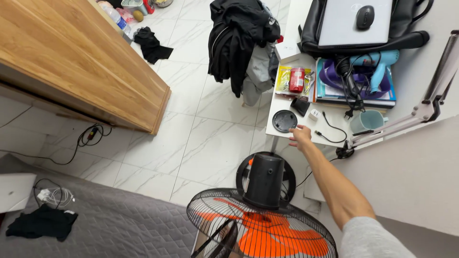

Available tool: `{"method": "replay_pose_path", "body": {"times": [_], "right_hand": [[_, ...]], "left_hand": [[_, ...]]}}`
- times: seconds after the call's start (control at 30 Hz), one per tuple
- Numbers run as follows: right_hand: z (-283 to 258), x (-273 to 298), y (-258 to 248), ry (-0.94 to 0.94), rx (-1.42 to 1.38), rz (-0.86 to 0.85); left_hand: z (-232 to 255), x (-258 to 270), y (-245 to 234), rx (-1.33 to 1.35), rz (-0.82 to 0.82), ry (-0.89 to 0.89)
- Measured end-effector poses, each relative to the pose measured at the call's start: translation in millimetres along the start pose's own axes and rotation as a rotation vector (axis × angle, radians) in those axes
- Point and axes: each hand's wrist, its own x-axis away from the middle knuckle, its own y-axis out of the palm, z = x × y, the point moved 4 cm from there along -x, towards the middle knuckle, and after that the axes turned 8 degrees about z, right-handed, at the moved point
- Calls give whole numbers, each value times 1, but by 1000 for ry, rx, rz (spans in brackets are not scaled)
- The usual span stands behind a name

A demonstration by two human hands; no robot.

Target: The person assembles a standing fan by attaching the orange fan blades to the motor hub and securing them with a nut. They then attach the front and rear wire cages to complete the assembly.

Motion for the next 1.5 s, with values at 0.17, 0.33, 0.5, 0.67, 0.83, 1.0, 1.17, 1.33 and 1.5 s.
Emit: {"method": "replay_pose_path", "body": {"times": [0.17,0.33,0.5,0.67,0.83,1.0,1.17,1.33,1.5], "right_hand": [[-47,64,-32,-108,285,-376],[-133,261,-100,-585,355,-438],[-130,470,-163,-1172,165,-267],[-31,592,-139,-1043,104,-717],[69,627,-24,-1215,507,-562],[127,624,12,-1122,641,-526],[150,629,-6,-1037,531,-326],[173,619,-59,-1135,320,-2],[248,541,-112,-535,-48,237]], "left_hand": [[-38,43,28,11,20,31],[-25,70,19,-2,157,171],[11,97,-4,-81,272,231],[19,110,-30,-76,379,425],[16,122,-51,-22,424,604],[18,125,-63,15,361,726],[30,137,-66,41,422,911],[41,150,-67,88,419,1013],[62,170,-58,149,395,1122]]}}
